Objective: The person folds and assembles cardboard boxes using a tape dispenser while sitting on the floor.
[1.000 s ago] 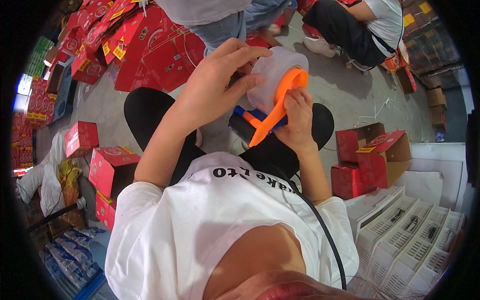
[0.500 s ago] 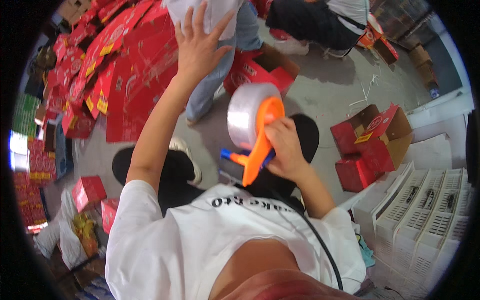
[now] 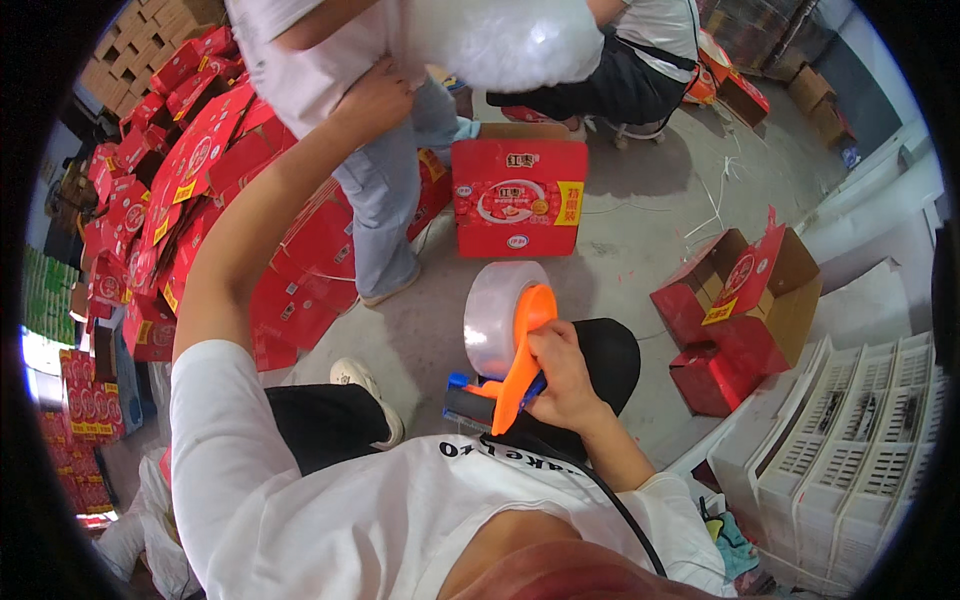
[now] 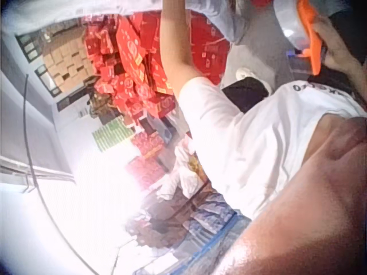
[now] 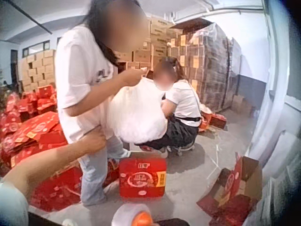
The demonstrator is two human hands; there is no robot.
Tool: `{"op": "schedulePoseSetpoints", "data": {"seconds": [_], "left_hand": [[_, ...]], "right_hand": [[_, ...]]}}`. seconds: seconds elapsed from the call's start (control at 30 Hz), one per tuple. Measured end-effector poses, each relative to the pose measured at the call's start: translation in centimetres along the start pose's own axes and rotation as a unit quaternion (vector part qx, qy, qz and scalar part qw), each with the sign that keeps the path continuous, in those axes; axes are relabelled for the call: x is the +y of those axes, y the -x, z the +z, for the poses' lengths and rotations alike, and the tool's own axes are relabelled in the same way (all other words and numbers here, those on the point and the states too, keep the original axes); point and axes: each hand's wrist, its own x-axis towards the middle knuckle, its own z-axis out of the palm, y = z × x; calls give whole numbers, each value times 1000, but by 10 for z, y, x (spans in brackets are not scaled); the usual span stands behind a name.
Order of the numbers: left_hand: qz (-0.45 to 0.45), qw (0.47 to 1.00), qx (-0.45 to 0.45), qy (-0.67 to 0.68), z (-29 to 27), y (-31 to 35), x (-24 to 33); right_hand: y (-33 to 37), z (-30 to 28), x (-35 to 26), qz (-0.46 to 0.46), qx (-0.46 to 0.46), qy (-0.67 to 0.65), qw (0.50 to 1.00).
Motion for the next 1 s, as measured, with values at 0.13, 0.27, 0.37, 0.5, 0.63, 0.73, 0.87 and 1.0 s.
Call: {"op": "schedulePoseSetpoints", "data": {"seconds": [0.13,0.27,0.37,0.5,0.63,0.73,0.87,1.0], "left_hand": [[-99,975,157,121,32,-30,48],[-73,928,36,364,97,-69,125],[-72,865,-75,491,144,-95,161],[-22,766,-185,616,83,-113,189],[-22,633,-154,759,23,-25,178],[11,520,-158,839,-29,61,171],[-56,687,-185,701,-104,155,156],[-40,773,-250,582,-163,232,152]], "right_hand": [[0,1,2,30,-9,-39,999],[3,4,0,3,0,-49,999],[5,1,-6,-37,-6,-78,996],[9,-12,4,33,8,-69,997],[27,-16,-5,79,87,-121,986],[50,-21,-16,111,132,-139,975],[60,-25,-35,145,154,-117,971],[49,-14,-30,163,155,-110,968]]}}
